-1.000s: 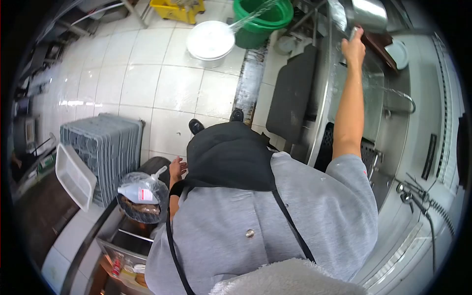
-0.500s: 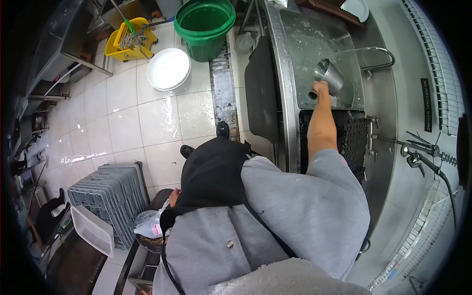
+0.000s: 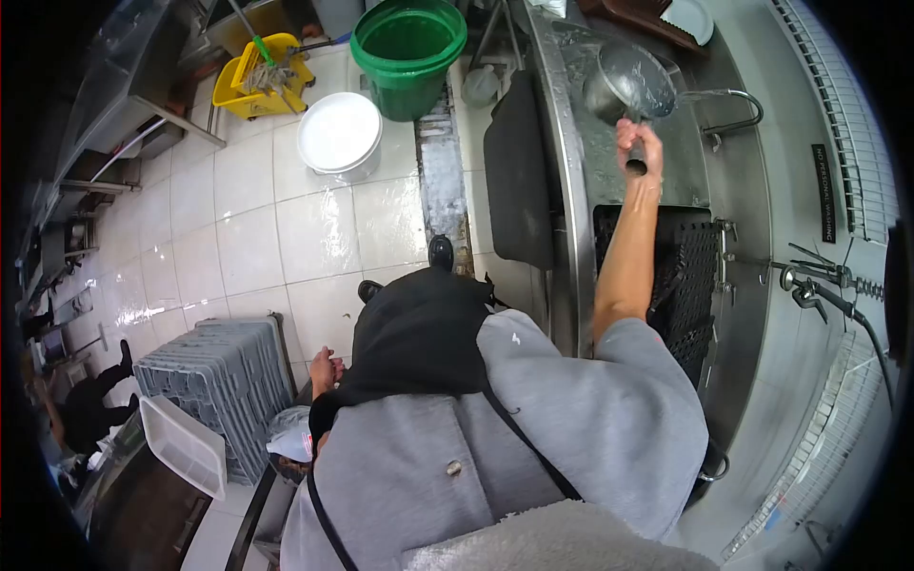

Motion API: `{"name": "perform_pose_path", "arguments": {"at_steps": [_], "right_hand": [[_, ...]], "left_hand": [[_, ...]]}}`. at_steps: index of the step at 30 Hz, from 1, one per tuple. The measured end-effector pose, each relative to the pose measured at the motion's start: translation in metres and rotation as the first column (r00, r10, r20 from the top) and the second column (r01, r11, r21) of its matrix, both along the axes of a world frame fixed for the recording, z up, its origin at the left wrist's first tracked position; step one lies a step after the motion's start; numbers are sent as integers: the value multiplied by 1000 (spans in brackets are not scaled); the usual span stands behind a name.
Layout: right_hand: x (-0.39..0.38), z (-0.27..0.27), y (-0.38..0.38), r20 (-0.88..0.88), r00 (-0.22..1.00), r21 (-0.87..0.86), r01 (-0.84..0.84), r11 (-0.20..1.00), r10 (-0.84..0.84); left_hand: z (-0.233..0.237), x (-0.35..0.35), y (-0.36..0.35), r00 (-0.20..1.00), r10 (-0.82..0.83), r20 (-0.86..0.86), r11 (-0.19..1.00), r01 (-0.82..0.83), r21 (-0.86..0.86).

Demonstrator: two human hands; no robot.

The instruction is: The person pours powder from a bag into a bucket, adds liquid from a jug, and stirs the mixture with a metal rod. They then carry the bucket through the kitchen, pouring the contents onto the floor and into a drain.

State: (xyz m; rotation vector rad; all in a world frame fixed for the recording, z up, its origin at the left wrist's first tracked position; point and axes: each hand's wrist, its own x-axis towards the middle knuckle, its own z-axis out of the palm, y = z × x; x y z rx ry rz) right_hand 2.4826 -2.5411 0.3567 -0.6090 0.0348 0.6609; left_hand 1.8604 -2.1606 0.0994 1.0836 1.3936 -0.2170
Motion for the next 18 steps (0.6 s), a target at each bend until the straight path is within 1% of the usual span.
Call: {"name": "perform_pose_path", "arguments": {"at_steps": [1, 3, 4, 5, 6, 7, 9, 11, 12, 13, 14, 15, 16, 17, 18], "right_hand": [[-7, 23, 16, -7, 999, -16, -32, 999, 32], [-14, 52, 42, 75, 992, 4, -103, 995, 102], [-14, 64, 54, 95, 987, -31, -123, 992, 126], [-15, 76, 68, 117, 982, -67, -141, 988, 148], [-24, 89, 89, 128, 983, -99, -116, 988, 129], [-28, 92, 106, 126, 980, -105, -139, 985, 152], [-35, 94, 139, 61, 971, -52, -229, 972, 232], [-46, 86, 174, 43, 956, -80, -287, 955, 291], [-54, 80, 193, 22, 958, -156, -280, 947, 287], [-61, 71, 211, 1, 960, -231, -272, 934, 280], [-65, 61, 229, 5, 956, -266, -282, 922, 294], [-67, 49, 246, -51, 948, -273, -314, 909, 313], [-64, 28, 262, -32, 941, -322, -329, 888, 337], [-65, 9, 275, -14, 933, -370, -340, 865, 360], [-75, -2, 290, 11, 934, -448, -315, 837, 358]], "left_hand": [[-1, -1, 2, 1000, 15, 14, 1000, -15, -1], [4, -5, 5, 999, 20, 31, 1000, -20, -4], [8, -8, 9, 999, -26, 20, 998, 27, -56], [3, -17, 11, 1000, 2, 11, 998, -1, -57], [-6, -22, 10, 997, 80, 17, 994, -78, -76], [-13, -30, 8, 988, 154, 23, 983, -151, -100], [-14, -45, 5, 980, 197, 28, 975, -192, -113], [-12, -62, 0, 954, 299, -5, 948, -298, -116], [-13, -78, 0, 965, 259, 40, 959, -252, -128], [-15, -91, -5, 957, 289, 31, 951, -283, -127], [-10, -100, -10, 949, 313, 26, 944, -308, -114], [-13, -112, -15, 942, 334, 21, 938, -330, -101], [-17, -122, -23, 907, 412, 85, 910, -405, -93], [-10, -127, -30, 898, 432, 80, 900, -425, -92], [-1, -130, -38, 894, 447, 26, 893, -445, -61]]}}
